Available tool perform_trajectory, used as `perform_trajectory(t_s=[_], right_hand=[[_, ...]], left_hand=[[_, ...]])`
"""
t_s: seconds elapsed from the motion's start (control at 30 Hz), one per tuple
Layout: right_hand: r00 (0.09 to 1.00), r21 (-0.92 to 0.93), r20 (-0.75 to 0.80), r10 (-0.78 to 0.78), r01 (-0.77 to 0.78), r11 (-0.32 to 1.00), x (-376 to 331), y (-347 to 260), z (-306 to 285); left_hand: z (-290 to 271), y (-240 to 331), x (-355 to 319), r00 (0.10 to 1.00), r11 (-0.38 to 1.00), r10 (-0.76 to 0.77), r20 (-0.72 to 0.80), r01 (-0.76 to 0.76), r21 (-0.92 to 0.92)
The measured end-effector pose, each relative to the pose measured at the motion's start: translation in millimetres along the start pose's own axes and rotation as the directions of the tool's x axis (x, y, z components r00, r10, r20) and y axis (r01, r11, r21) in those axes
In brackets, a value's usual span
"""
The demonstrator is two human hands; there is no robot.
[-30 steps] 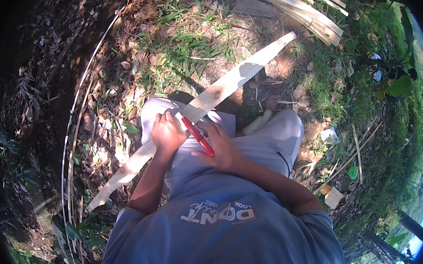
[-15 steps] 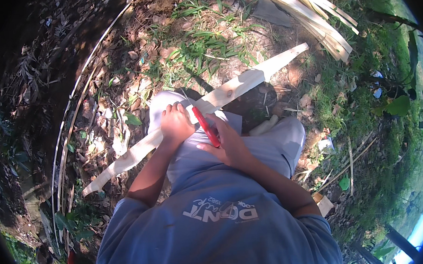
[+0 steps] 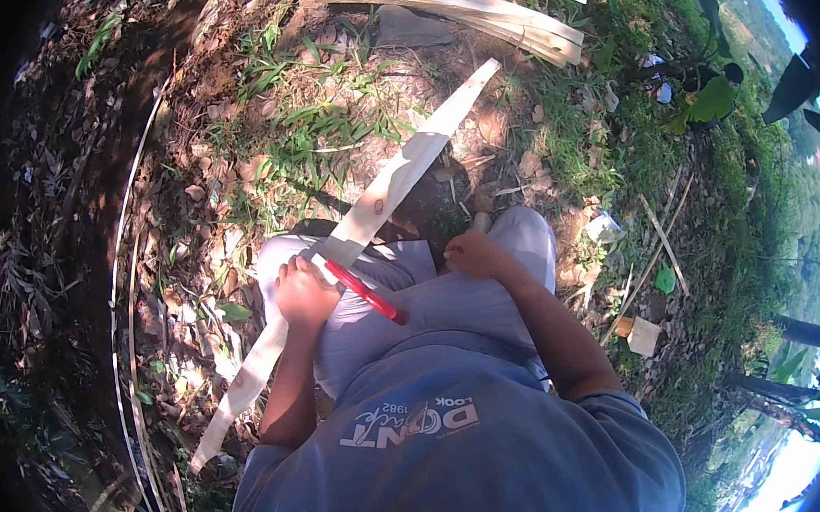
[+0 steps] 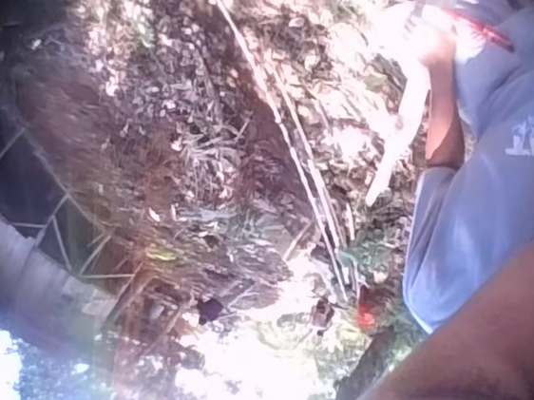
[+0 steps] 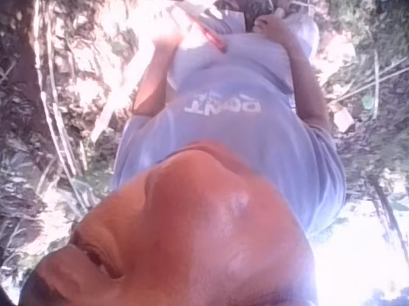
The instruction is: The person sits on the ground and uses a red-handled knife to shave thin strips from a piece of light-colored wood. They repeatedly draw the knife along the wood's length to create shavings, which accumulate on the ground.
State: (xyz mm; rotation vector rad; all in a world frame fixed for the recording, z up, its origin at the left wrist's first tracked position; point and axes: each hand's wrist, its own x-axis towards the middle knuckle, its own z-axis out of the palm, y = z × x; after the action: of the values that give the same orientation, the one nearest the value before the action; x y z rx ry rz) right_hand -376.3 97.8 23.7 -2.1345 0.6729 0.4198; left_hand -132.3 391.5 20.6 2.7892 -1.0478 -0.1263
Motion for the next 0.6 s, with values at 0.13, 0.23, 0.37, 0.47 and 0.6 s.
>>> perform_trajectory(t_s=[0.13,0.23,0.37,0.47,0.6], right_hand=[[0.963,-0.103,-0.261,0.063,-0.093,0.990,-2,22,-16],[0.759,-0.038,-0.629,0.171,-0.249,0.968,-44,42,-29],[0.565,0.129,-0.717,0.407,-0.466,0.875,-137,148,8],[0.519,0.323,-0.347,0.781,-0.716,0.619,-238,243,112],[0.147,0.447,0.421,0.895,-0.892,-0.064,-367,249,241]], left_hand=[[-1,-6,8,0.998,0.998,0.053,-0.023,-0.054,-0.017],[1,-10,7,1.000,0.999,0.019,0.018,-0.020,0.041],[6,-21,16,0.997,0.997,0.077,0.030,-0.077,-0.014],[-11,-21,29,0.983,0.997,0.068,0.173,-0.058,-0.060],[18,-61,48,0.978,0.998,0.057,0.201,-0.052,-0.030]])
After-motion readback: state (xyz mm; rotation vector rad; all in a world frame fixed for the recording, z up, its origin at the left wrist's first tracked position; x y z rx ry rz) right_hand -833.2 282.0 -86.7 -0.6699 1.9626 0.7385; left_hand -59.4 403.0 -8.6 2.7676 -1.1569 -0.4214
